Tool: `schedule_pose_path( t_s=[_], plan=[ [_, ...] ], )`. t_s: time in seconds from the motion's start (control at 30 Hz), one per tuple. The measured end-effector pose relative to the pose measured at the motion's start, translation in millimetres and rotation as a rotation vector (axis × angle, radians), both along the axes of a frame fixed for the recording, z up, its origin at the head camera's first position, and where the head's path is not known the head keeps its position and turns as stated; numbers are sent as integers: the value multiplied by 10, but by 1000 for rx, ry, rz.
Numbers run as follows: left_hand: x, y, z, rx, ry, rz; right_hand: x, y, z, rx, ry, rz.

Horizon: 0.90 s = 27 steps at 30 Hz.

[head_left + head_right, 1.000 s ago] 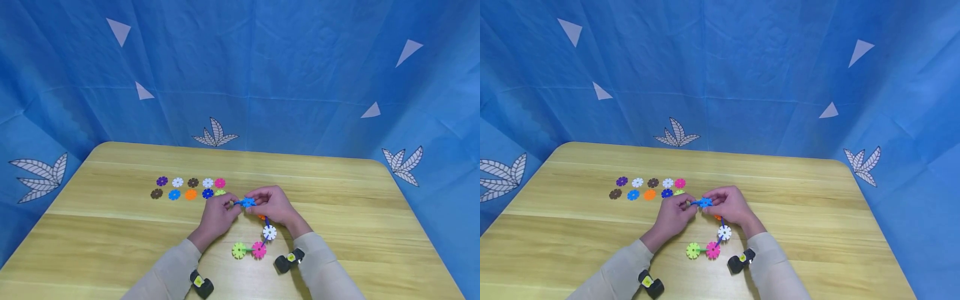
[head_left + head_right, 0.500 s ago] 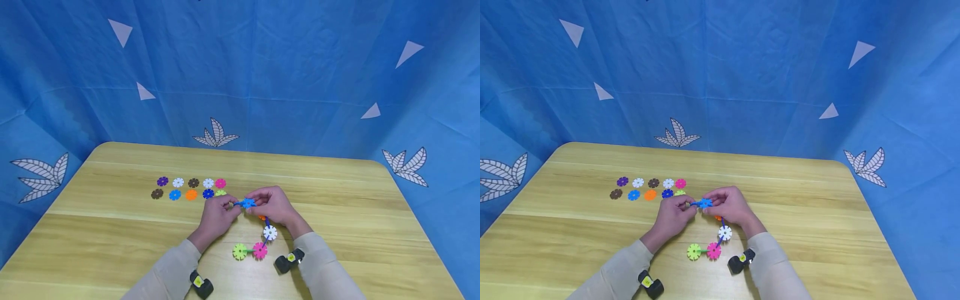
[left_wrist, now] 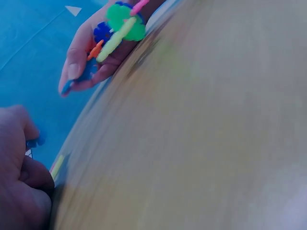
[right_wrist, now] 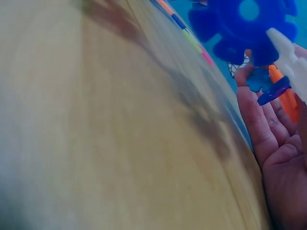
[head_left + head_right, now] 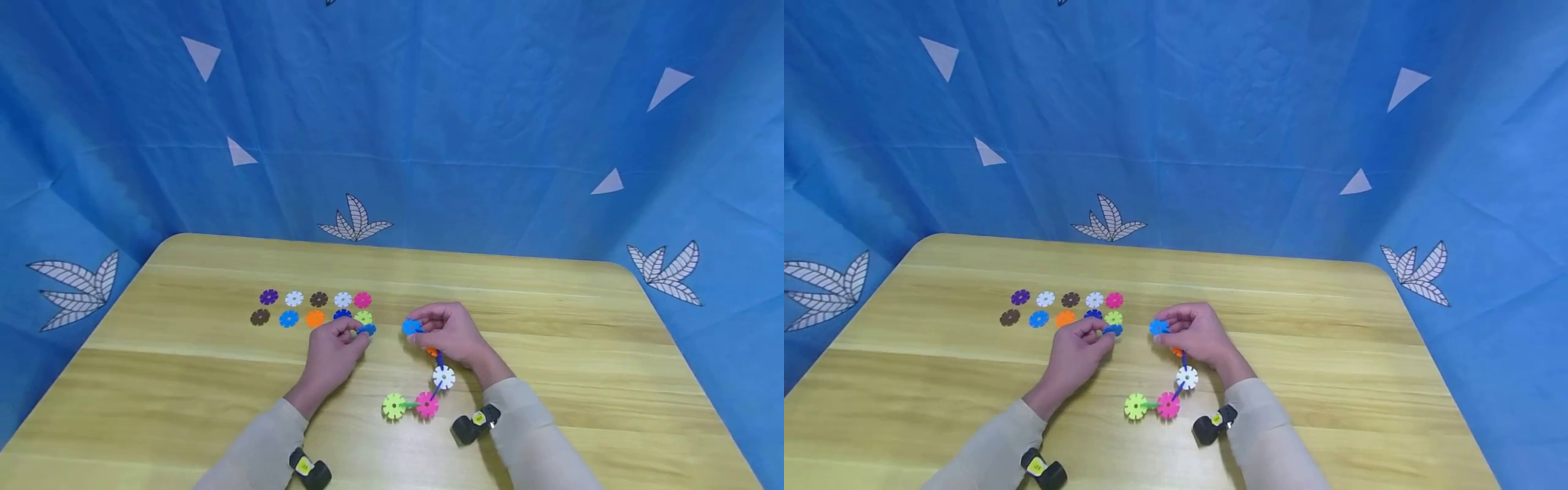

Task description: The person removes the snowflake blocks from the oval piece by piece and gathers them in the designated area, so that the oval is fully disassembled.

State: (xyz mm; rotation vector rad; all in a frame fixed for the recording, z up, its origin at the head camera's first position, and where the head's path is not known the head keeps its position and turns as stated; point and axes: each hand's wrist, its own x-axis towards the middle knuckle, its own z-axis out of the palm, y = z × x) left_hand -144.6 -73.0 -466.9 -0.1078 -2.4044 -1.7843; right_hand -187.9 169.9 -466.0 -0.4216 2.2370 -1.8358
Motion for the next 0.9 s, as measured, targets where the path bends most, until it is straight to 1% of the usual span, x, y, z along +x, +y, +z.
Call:
schedule_pose_path(
  t_s=[0.07,0.2,0.33,0.43,0.53,0.73,0.9],
  plan=[
    [5,-50,-1,-8,-19,6,-2,-14,-8,1,-4,4],
    [16,-163,33,-36,-54,45,15,-30,8,1,-10,0],
    [19,-329,47,-55,-66,83,103,-48,201,1,-12,2],
    [30,-466,40,-52,-65,99,154,-59,339,8,-25,3],
    [51,-580,55,-77,-72,114,149,-58,342,7,-27,6],
    [100,-762,87,-120,-83,163,137,-52,318,16,-25,9],
    [141,-903,101,-145,-115,196,139,-58,320,16,-36,2]
  ],
)
